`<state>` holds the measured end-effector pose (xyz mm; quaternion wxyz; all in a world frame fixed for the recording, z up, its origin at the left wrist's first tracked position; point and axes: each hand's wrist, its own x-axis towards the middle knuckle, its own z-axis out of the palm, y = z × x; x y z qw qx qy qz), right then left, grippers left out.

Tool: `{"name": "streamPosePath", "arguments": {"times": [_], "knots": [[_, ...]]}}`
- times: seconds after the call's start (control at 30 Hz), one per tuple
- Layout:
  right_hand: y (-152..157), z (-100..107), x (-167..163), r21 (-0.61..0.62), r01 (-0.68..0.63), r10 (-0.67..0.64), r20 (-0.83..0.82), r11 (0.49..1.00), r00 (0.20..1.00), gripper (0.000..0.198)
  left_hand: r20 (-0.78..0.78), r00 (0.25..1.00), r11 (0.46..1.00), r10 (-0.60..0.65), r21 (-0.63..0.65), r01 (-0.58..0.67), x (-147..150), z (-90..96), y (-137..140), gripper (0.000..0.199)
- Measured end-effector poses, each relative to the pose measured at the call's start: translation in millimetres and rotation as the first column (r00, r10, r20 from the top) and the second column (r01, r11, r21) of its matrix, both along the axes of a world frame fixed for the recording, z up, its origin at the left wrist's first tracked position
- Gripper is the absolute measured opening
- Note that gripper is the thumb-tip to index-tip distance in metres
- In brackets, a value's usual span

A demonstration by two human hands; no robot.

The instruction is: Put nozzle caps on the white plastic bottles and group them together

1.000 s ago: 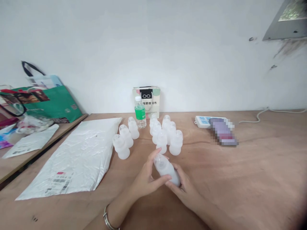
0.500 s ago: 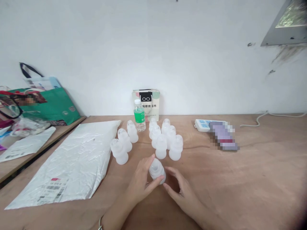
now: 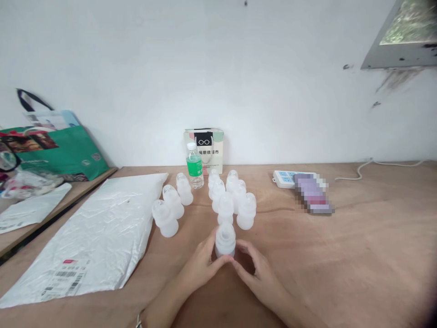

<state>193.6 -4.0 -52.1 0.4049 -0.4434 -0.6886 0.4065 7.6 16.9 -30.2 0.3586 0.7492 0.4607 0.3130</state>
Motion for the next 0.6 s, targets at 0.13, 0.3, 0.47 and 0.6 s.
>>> {"name": "streamPosePath", "arguments": {"times": [0.13, 0.3, 0.47, 0.6], "knots": [[5.0, -10.3, 13.3, 0.016, 0.182, -0.182, 0.010, 0.983, 0.983, 0.030, 0.013, 0.996, 0.996, 0.085, -0.025, -0.085, -0.6, -1.0, 1.0, 0.055], [41.6, -2.1, 94.5, 0.046, 0.650, -0.637, -0.163, 0.758, 0.754, 0.026, 0.035, 0.996, 0.996, 0.087, -0.014, -0.087, -3.4, -0.5, 1.7, 0.055], [103.7, 21.6, 224.7, -0.067, 0.896, -0.868, -0.291, 0.439, 0.403, 0.021, 0.003, 0.994, 0.994, 0.109, -0.015, -0.109, -2.1, -3.3, 2.6, 0.055], [140.1, 21.8, 272.5, -0.118, 0.888, -0.895, -0.109, 0.444, 0.433, 0.018, 0.006, 0.986, 0.985, 0.169, 0.021, -0.169, -3.5, -8.2, 6.0, 0.053]]}}
